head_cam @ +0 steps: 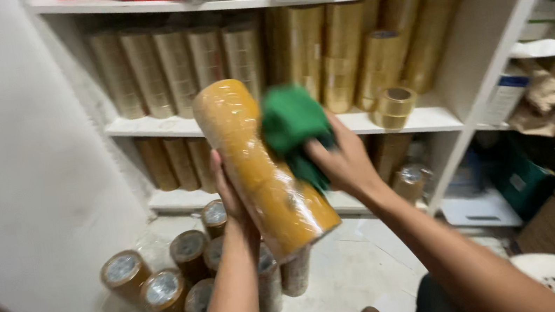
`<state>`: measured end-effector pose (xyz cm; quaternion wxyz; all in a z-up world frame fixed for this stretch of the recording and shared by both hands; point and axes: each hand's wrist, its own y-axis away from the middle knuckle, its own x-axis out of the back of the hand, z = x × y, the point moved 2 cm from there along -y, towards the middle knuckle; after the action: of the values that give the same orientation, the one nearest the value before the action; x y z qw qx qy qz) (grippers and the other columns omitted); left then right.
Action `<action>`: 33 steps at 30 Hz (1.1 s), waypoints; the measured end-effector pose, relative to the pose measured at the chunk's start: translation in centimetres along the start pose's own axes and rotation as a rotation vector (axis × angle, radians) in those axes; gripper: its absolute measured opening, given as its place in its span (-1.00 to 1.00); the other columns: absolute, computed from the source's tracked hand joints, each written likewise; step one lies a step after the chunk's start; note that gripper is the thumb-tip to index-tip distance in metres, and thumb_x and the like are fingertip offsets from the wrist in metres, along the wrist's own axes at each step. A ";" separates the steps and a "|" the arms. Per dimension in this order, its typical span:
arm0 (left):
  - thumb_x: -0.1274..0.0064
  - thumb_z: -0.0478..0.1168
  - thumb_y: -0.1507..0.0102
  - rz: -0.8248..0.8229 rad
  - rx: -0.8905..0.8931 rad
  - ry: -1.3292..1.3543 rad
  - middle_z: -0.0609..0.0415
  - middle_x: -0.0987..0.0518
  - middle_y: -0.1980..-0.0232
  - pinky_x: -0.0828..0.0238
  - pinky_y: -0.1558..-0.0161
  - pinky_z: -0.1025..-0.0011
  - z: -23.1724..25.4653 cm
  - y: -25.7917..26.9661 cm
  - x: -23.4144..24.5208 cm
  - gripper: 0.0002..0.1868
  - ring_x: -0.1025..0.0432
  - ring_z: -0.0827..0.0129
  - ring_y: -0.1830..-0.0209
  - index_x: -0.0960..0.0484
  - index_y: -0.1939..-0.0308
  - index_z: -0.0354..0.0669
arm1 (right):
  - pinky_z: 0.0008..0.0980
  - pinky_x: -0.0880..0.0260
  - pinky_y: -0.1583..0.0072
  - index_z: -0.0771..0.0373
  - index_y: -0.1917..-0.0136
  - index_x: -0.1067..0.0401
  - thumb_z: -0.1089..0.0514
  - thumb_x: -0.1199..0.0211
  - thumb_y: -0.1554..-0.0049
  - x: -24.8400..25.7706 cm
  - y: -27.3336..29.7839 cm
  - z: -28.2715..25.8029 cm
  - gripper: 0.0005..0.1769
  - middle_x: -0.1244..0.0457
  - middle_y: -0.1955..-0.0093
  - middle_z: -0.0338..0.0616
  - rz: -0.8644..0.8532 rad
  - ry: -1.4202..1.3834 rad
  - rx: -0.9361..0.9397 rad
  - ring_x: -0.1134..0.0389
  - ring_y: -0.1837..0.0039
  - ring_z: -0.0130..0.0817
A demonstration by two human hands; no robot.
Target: The person wipes down rolls of plastic wrap and tape with a cloth by hand before arranging them on shelves and the floor.
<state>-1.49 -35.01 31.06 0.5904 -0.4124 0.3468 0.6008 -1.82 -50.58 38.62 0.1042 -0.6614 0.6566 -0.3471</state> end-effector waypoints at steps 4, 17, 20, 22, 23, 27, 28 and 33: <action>0.13 0.38 -0.24 0.096 -0.099 -0.174 -0.03 -0.55 -0.34 -0.33 -0.37 0.18 1.7 1.9 -2.1 -0.21 -0.49 0.14 -0.26 -0.55 -0.34 -0.04 | 0.01 -0.38 -0.18 0.07 -0.21 -0.50 0.03 -0.32 0.14 1.4 4.5 2.6 -0.40 -0.37 -0.06 -0.02 -0.100 -0.004 0.013 -0.40 -0.13 -0.11; -0.07 0.51 -0.06 0.070 0.210 -0.307 -0.24 -0.42 -0.44 -0.20 -0.43 -0.09 -2.7 0.8 -1.0 0.08 -0.35 -0.06 -0.41 -0.36 -0.49 -0.04 | -0.05 -0.27 -0.34 -0.27 -0.53 -0.24 -0.11 -0.29 -0.02 -3.4 -8.0 5.5 -0.20 -0.25 -0.16 0.06 0.095 0.173 -0.105 -0.30 -0.32 0.01; -0.13 0.30 -0.15 0.115 -0.034 -0.415 -0.07 -0.57 -0.31 -0.34 -0.37 0.19 -2.0 -1.9 1.2 -0.27 -0.43 0.20 -0.33 -0.63 -0.28 0.02 | 0.05 -0.33 -0.21 -0.03 -0.25 -0.49 -0.10 -0.33 0.02 -2.7 -6.2 7.2 -0.46 -0.28 -0.10 0.05 0.030 0.188 -0.056 -0.36 -0.18 0.06; -0.06 0.37 -0.10 0.137 -0.037 -0.338 -0.09 -0.36 -0.46 -0.12 -0.49 0.14 0.9 1.6 -3.0 -0.11 -0.25 0.08 -0.46 -0.43 -0.42 0.05 | 0.01 -0.33 -0.21 0.04 -0.18 -0.49 -0.01 -0.32 0.02 -0.2 -2.1 4.6 -0.53 -0.28 -0.08 0.03 -0.036 0.119 0.059 -0.36 -0.18 0.02; 0.00 0.45 -0.05 0.158 -0.044 -0.277 -0.11 -0.14 -0.62 0.11 -0.60 0.09 2.6 3.8 -4.7 0.07 -0.07 -0.04 -0.59 -0.23 -0.57 0.09 | -0.03 -0.33 -0.22 0.11 -0.11 -0.49 0.08 -0.32 0.03 0.6 0.2 3.1 -0.60 -0.28 -0.06 0.00 -0.096 0.032 0.171 -0.37 -0.18 -0.02; 0.04 0.42 -0.17 0.159 -0.193 -0.287 -0.09 -0.21 -0.60 -0.01 -0.56 0.18 4.4 2.6 -2.6 -0.01 -0.13 0.09 -0.58 -0.24 -0.55 0.01 | -0.01 -0.32 -0.22 0.25 -0.08 -0.48 0.11 -0.24 0.06 1.4 2.7 3.6 -0.59 -0.32 -0.05 0.04 -0.168 -0.091 0.235 -0.30 -0.12 -0.14; 0.10 0.40 -0.22 0.114 -0.167 -0.359 -0.07 -0.16 -0.62 0.00 -0.57 0.17 4.0 3.6 -4.0 -0.05 -0.11 0.09 -0.59 -0.21 -0.56 -0.02 | -0.05 -0.32 -0.22 0.26 -0.08 -0.49 0.08 -0.31 0.09 0.7 1.7 4.9 -0.55 -0.32 -0.05 0.04 -0.142 -0.123 0.352 -0.32 -0.10 -0.09; 0.08 0.45 -0.16 0.055 -0.020 -0.428 -0.08 -0.18 -0.61 -0.04 -0.54 0.12 2.2 4.9 -4.3 0.03 -0.15 0.06 -0.55 -0.20 -0.58 -0.01 | 0.05 -0.27 -0.15 0.32 -0.18 -0.37 0.18 -0.17 -0.12 -1.1 -6.3 4.7 -0.64 -0.18 0.02 0.21 0.165 0.004 0.608 -0.27 -0.07 0.05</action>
<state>-6.71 -35.16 35.55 0.6299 -0.2715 0.2186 0.6940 6.10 -50.26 38.53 0.3238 -0.5438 0.5745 -0.5191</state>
